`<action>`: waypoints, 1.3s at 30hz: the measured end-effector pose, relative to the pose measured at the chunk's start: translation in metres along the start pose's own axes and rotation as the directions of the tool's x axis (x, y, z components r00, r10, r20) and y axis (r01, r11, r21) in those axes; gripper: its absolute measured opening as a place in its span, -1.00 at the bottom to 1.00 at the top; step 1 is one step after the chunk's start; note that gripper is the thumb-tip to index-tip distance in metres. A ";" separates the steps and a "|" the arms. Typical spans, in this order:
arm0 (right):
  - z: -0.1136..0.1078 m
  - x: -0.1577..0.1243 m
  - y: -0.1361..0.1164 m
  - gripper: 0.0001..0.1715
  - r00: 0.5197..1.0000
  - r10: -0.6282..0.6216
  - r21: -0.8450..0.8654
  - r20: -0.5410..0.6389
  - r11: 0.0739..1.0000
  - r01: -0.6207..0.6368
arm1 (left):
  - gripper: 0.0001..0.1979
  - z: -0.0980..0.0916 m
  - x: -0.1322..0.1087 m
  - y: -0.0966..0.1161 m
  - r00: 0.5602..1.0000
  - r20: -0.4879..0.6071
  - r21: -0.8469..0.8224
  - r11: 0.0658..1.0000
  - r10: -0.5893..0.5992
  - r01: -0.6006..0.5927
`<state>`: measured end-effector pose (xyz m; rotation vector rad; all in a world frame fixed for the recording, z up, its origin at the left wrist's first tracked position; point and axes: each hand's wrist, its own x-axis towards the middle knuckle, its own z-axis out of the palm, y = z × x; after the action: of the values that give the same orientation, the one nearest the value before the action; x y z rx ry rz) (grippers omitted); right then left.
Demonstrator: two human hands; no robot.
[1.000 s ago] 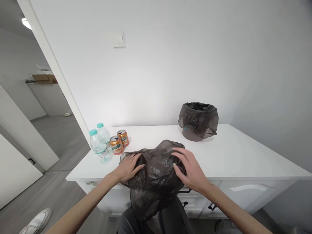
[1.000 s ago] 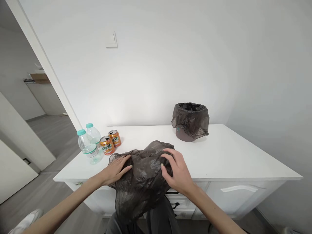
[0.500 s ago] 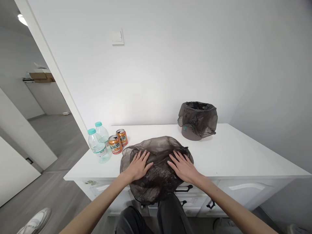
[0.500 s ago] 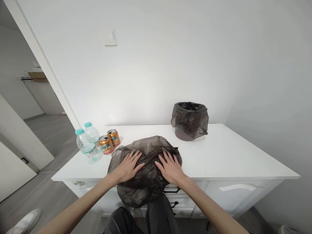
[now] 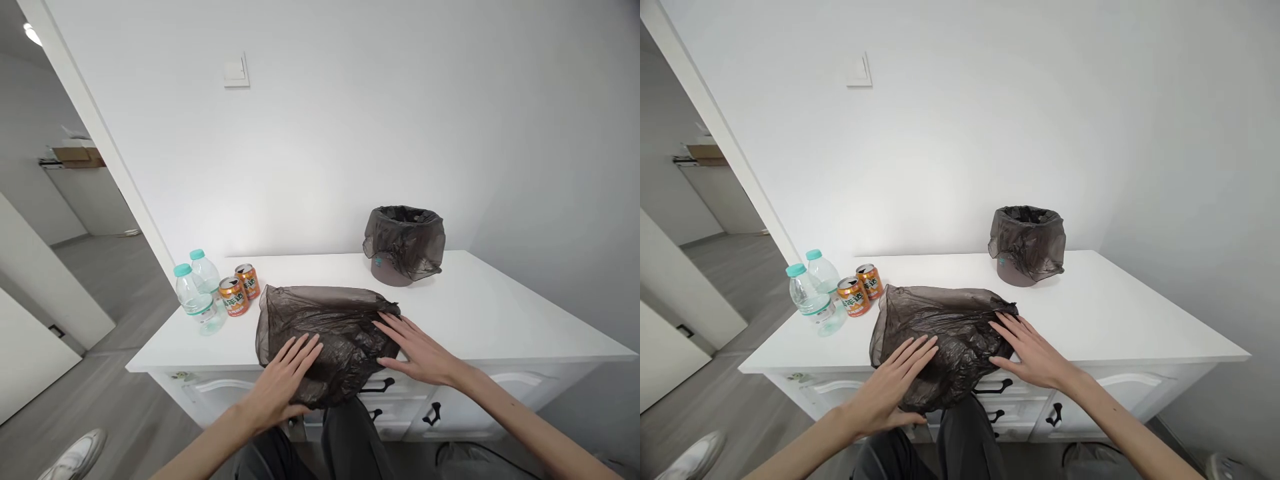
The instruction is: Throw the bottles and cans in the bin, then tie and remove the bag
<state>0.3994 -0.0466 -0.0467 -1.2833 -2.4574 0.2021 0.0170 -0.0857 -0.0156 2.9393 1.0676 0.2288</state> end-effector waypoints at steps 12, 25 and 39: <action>-0.005 -0.021 0.015 -0.45 0.989 -0.069 -0.051 -0.130 0.997 0.063 | -0.43 -0.028 0.004 -0.056 0.978 0.083 -0.472 0.857 -0.192 0.208; 0.015 0.031 0.008 -0.57 0.937 0.348 0.106 -0.034 0.934 -0.342 | -0.55 -0.067 0.096 0.003 0.843 -0.522 0.000 0.989 -0.128 0.151; -0.022 -0.003 -0.034 -0.64 0.928 0.373 0.269 0.010 0.893 -0.361 | -0.40 0.028 0.119 -0.072 0.924 -0.161 0.005 0.936 -0.347 0.352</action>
<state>0.3836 -0.0698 -0.0175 -1.5952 -2.0429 0.5774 0.0649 0.0472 -0.0312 2.7256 1.6057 0.4450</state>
